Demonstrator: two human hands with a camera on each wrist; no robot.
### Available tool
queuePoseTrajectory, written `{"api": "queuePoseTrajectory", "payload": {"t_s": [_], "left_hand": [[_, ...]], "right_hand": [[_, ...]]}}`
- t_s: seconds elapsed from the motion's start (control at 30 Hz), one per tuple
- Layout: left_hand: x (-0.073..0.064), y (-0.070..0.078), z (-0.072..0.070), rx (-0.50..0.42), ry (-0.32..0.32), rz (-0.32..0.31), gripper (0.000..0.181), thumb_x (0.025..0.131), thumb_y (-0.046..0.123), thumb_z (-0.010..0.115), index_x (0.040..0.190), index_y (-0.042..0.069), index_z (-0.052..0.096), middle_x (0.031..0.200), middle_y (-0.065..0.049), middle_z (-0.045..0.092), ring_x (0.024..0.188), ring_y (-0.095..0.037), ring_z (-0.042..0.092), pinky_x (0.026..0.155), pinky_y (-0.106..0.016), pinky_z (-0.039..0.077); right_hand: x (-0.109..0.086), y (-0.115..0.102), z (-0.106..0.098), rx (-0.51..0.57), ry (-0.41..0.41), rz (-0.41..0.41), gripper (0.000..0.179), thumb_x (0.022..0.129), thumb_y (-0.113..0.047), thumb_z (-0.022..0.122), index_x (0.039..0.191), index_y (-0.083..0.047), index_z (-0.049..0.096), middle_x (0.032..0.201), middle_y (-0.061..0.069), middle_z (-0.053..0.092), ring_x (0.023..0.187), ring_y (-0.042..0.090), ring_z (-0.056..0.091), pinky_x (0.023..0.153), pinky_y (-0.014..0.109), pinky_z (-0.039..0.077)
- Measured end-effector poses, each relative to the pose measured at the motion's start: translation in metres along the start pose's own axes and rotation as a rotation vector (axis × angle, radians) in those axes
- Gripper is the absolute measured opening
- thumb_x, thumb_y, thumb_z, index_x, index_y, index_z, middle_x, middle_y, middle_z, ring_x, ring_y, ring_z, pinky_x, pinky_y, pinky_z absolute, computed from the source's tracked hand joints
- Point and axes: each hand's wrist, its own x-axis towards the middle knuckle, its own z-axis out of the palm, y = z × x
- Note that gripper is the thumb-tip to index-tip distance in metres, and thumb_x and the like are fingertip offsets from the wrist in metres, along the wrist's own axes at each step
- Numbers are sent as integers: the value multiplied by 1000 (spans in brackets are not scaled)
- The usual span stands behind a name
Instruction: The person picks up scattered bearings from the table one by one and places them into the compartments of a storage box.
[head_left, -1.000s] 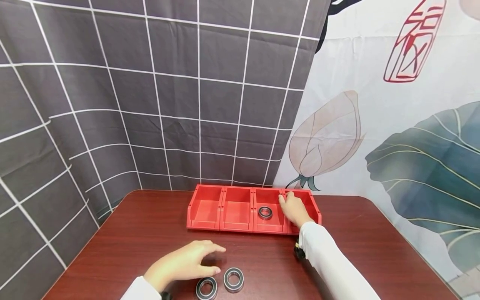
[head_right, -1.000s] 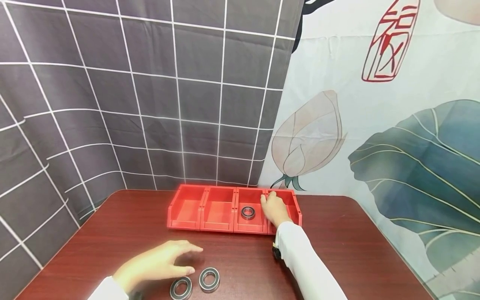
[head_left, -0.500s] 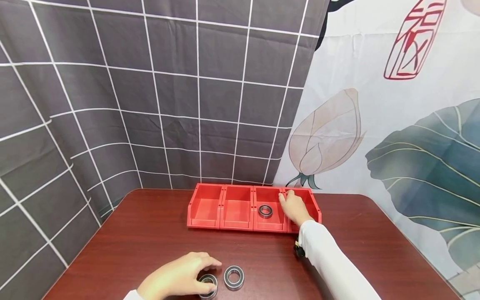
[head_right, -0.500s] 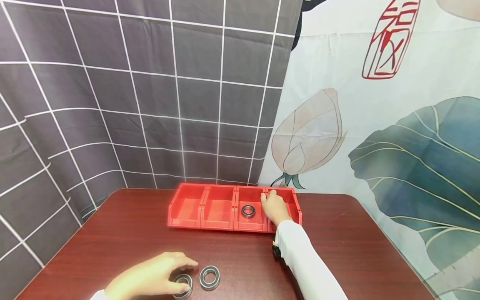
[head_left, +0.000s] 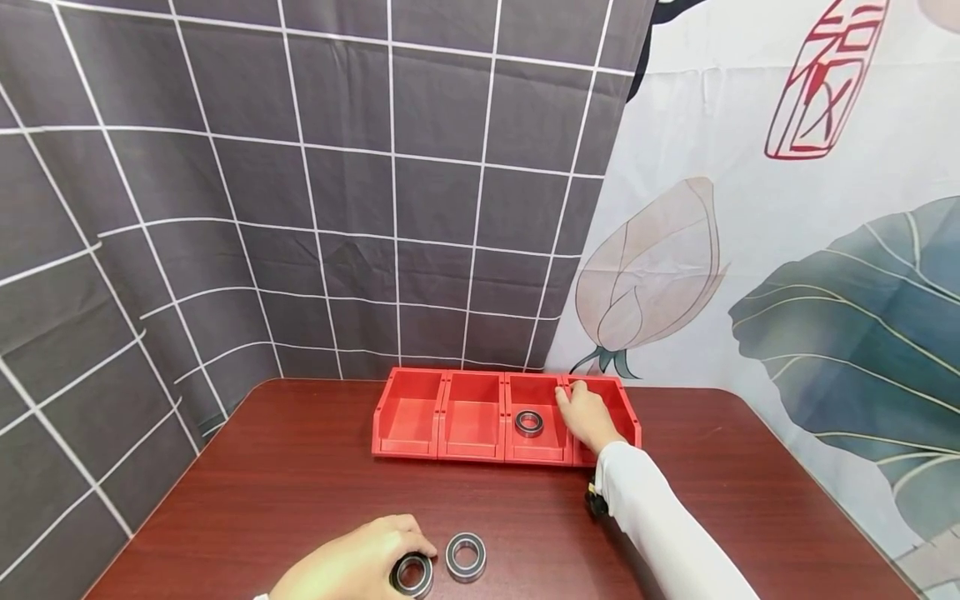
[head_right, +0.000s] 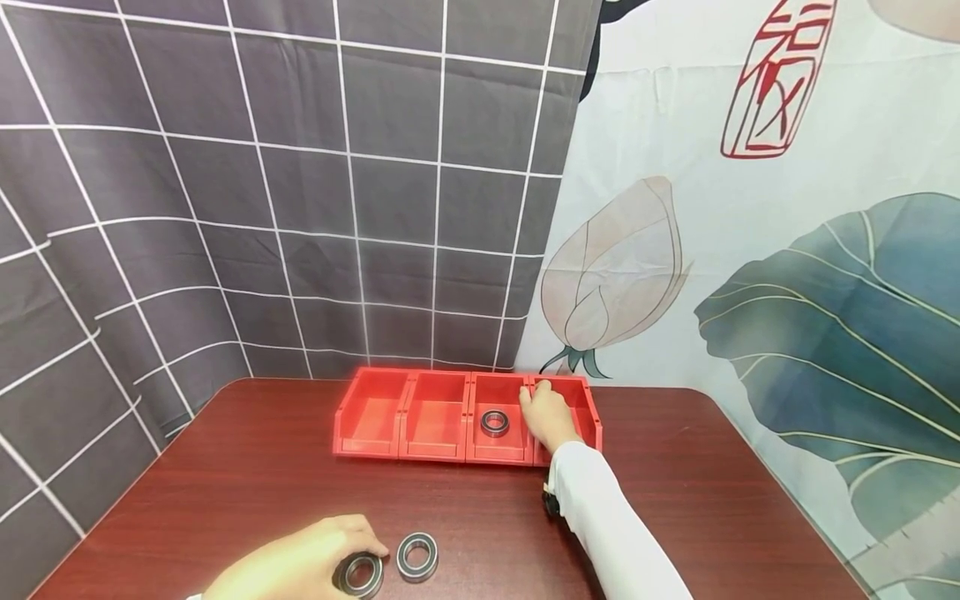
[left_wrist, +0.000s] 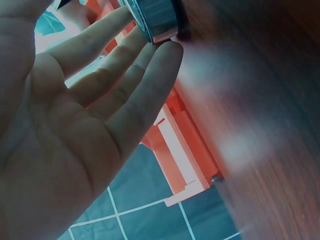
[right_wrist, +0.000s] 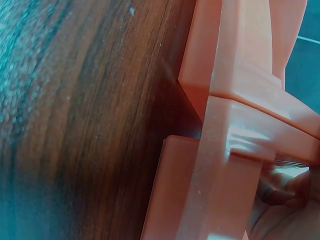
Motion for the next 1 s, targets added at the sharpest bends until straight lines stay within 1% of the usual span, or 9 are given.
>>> {"api": "queuePoseTrajectory", "payload": {"t_s": [0.27,0.43,0.57,0.73,0.83,1.0], "left_hand": [[-1,-2,1,-31,-16,-21,44,80,54,72,112,23,70,98,18,58,87,2,52,77,-21,49],[-1,-2,2,-5,-1,4,43,80,51,73,112,22,70,99,17,59,87,1,52,77,-20,49],[0,-2,1,8,6,18,41,80,48,74,112,23,71,98,18,59,86,2,52,76,-19,48],[2,-2,1,2,-8,16,39,80,49,74,111,24,71,97,19,59,85,3,53,75,-18,49],[3,-3,1,-19,-26,-2,42,80,52,73,111,24,71,97,20,60,86,3,53,75,-20,49],[3,-3,1,-19,-32,-10,42,80,54,72,110,25,71,98,20,60,86,3,53,76,-21,50]], "right_hand": [[0,0,1,2,-3,7,43,101,-33,45,122,3,44,95,17,60,84,28,61,76,41,55],[-1,0,0,5,-3,5,43,101,-34,45,122,3,44,95,17,60,84,27,61,75,41,55],[-1,-1,-1,18,-6,9,42,101,-34,45,121,2,43,90,15,59,82,27,60,74,39,54],[-2,-2,-2,22,-11,8,41,101,-34,45,120,2,43,86,13,57,80,26,60,72,38,54],[-2,-1,-1,19,-15,13,41,100,-34,45,121,2,43,89,14,58,81,26,60,72,38,54],[-1,1,0,16,-11,13,43,100,-35,45,122,3,43,96,17,60,84,28,61,74,40,55]]}}
